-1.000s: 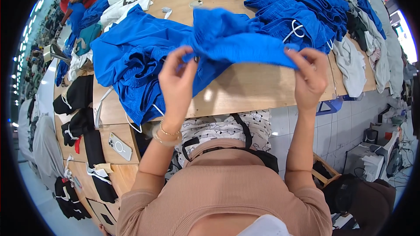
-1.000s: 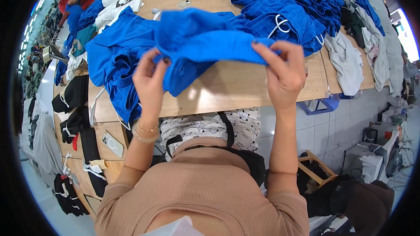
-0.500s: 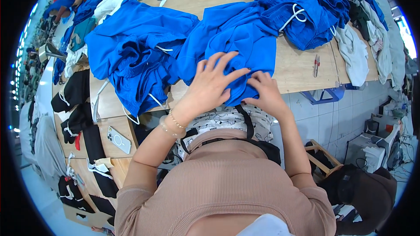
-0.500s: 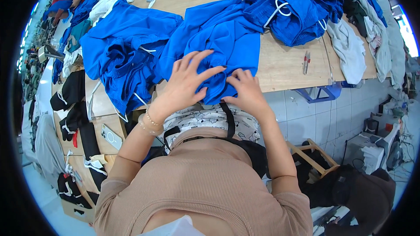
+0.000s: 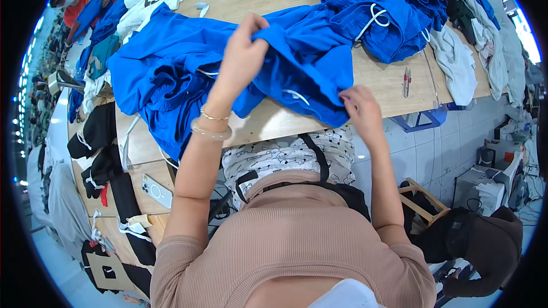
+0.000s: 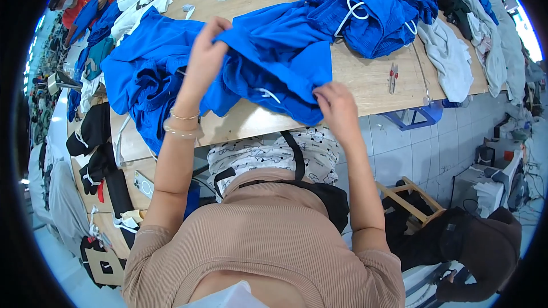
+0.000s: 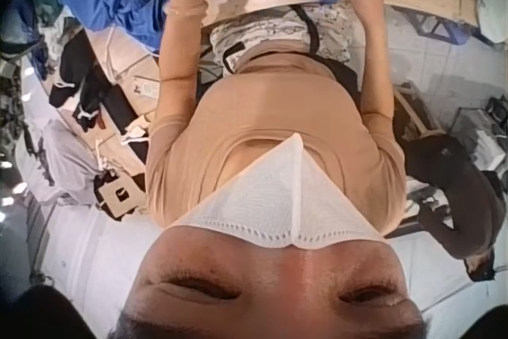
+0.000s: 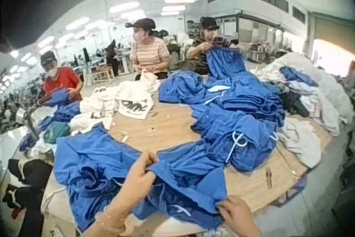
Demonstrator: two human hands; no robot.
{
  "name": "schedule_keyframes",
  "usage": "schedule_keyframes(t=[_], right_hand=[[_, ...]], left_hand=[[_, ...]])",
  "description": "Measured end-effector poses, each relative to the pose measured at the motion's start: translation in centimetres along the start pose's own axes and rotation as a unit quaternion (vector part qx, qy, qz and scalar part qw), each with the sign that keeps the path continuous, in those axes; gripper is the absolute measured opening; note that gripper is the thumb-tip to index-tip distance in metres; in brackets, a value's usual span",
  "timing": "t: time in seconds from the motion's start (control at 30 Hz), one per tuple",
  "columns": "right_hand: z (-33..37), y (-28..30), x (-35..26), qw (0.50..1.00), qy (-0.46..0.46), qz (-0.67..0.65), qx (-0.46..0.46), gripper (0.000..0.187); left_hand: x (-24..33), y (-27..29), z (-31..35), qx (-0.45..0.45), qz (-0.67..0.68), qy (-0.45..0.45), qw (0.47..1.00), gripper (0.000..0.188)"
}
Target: Inspecting and bundling blue athletic shorts using a white plastic strap in a garment factory.
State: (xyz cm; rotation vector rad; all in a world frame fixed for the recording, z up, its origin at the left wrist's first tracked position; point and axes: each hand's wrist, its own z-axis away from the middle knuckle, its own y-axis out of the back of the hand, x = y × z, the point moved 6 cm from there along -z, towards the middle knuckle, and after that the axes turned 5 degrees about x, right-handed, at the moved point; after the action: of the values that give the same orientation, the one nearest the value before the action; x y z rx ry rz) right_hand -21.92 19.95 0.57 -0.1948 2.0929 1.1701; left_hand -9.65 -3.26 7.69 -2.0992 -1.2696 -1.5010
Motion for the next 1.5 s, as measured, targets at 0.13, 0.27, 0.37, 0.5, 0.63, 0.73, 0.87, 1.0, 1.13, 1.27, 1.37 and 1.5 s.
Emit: schedule_keyframes(t=[0.13,0.27,0.37,0.5,0.63,0.73,0.87,1.0,1.13,1.27,1.37,1.5], right_hand=[[-3.8,2.0,-5.8,0.993,0.068,-0.070,0.063,0.051],[-5.0,-2.0,-8.7,0.992,0.118,0.034,0.040,0.070],[-6.6,-3.1,-8.0,0.996,0.028,0.020,0.077,0.057],[-10.8,5.2,-6.0,0.965,-0.015,0.017,0.259,0.040],[-14.2,13.7,-6.5,0.977,0.061,-0.138,0.153,0.023],[-14.3,16.3,-8.7,0.983,0.032,-0.159,0.084,0.022],[-14.2,15.1,-9.2,0.988,0.045,-0.144,0.027,0.018],[-14.3,13.1,-7.9,0.981,0.001,-0.194,-0.014,0.020],[-14.3,13.0,-7.4,0.986,-0.014,-0.165,0.032,0.021],[-13.6,11.5,-11.0,0.975,0.172,0.124,0.070,0.042],[-13.8,8.5,-18.1,0.950,0.290,0.060,0.103,0.055],[-17.3,6.9,-19.8,0.978,0.091,-0.171,-0.080,0.041]], left_hand=[[3.2,2.0,-1.0,0.085,0.034,0.164,0.982,0.013],[6.5,2.5,-2.4,0.136,0.011,0.144,0.980,0.020],[8.3,3.5,-4.3,0.132,-0.053,0.064,0.988,0.021],[11.1,7.8,-6.0,0.162,-0.224,0.018,0.961,0.011],[11.9,8.9,-5.7,-0.101,-0.177,0.024,0.979,0.026],[11.6,9.5,-5.2,-0.168,-0.154,-0.037,0.973,0.027],[9.0,9.7,-5.3,-0.073,-0.024,0.041,0.996,0.028],[7.1,9.1,-4.9,0.012,0.000,0.070,0.997,0.027],[6.7,9.3,-4.9,0.052,-0.032,0.019,0.998,0.028],[8.2,6.6,-4.8,0.005,-0.083,-0.041,0.996,0.024],[10.5,2.6,-4.7,-0.108,-0.062,-0.121,0.985,0.022],[13.0,2.3,-4.6,0.015,-0.145,-0.227,0.963,0.048]])
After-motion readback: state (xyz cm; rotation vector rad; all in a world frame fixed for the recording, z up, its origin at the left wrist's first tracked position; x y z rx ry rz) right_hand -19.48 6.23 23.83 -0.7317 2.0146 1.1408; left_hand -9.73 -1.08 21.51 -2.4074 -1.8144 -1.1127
